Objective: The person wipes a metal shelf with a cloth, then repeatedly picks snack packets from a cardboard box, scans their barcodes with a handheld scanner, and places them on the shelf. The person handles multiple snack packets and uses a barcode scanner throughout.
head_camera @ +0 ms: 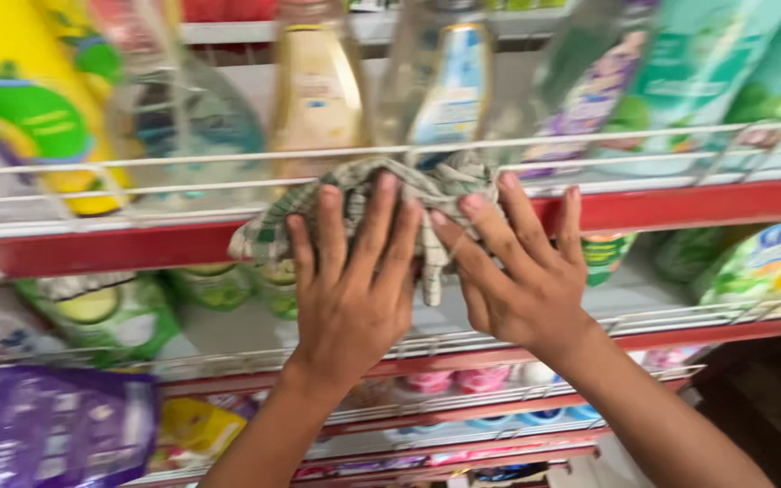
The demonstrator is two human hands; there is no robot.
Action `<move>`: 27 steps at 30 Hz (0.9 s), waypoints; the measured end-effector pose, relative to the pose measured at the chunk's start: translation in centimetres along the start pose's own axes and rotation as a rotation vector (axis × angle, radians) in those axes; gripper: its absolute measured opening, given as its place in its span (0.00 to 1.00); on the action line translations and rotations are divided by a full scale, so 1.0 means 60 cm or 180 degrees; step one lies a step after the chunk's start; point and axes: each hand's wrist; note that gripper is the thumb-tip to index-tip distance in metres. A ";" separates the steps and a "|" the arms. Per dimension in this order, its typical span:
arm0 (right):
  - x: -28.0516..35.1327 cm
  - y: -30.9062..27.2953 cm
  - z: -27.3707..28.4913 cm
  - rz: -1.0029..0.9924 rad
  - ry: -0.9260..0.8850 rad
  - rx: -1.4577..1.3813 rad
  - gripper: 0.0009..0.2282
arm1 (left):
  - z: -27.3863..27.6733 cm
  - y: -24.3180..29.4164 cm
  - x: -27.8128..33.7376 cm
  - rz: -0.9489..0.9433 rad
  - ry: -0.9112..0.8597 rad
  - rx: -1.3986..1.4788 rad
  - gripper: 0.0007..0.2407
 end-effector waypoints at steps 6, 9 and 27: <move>0.086 0.143 0.068 -0.0404 0.0323 0.0269 0.21 | -0.063 0.171 -0.069 -0.0457 -0.0021 0.0514 0.23; 0.117 0.185 0.096 -0.0922 0.0546 -0.0338 0.16 | -0.093 0.243 -0.105 -0.0581 -0.0070 0.0740 0.24; 0.288 0.430 0.124 -0.1710 0.0874 0.0451 0.17 | -0.221 0.536 -0.266 -0.1125 0.0025 0.0879 0.23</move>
Point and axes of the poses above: each hand's wrist, its own x-axis away from the middle knuckle, its own z-axis out of the back of the hand, y = z × x, and after that the axes turned 3 degrees about y, right-handed
